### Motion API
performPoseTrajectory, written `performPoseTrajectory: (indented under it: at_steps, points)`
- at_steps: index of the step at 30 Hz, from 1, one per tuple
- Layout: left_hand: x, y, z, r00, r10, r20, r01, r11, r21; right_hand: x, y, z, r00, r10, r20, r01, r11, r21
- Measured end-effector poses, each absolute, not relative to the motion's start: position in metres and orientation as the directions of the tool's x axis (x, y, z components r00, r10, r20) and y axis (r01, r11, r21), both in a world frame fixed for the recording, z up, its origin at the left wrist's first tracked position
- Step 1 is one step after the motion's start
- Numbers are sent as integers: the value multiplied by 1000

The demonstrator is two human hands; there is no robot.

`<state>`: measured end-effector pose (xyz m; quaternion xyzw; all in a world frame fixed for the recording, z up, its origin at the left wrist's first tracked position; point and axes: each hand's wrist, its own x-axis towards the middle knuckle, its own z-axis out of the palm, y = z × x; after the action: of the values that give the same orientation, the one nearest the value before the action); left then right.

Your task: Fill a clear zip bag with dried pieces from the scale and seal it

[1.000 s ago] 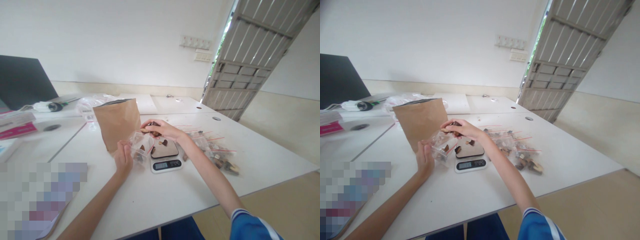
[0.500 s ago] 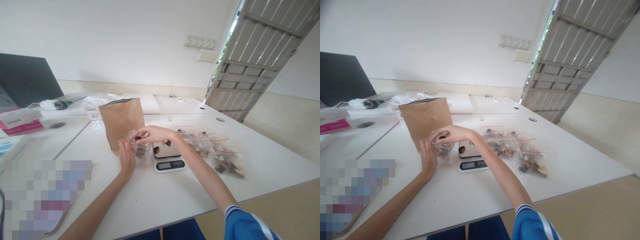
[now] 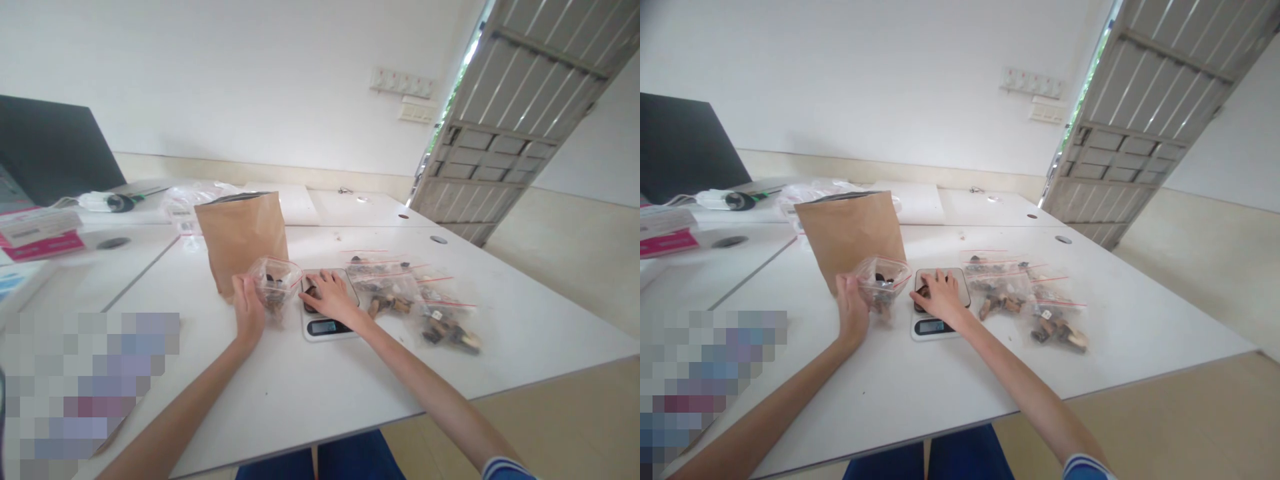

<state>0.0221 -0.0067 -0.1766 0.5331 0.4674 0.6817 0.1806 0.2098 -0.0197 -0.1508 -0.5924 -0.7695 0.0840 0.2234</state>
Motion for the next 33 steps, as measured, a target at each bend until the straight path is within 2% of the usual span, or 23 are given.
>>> performPoseTrajectory:
  at_steps: [4, 11, 16, 22, 33]
  points:
    - [21, -9, -169, -385, 778, 496, 172, -467, 867, 220, -16, -148, -247, 899, 363, 814, 396, -426]
    - [19, -8, -168, -383, 794, 472, 153, -450, 880, 242, -20, -144, -334, 850, 407, 723, 508, -468]
    - [20, -9, -169, -359, 795, 490, 156, -466, 871, 250, -13, -143, -315, 868, 383, 645, 492, -584]
    - [20, -9, -169, -346, 793, 501, 173, -471, 865, 254, -4, -145, -284, 880, 380, 592, 473, -653]
    - [21, -12, -170, -290, 778, 557, 236, -506, 830, 246, 6, -137, -109, 893, 436, 518, 425, -742]
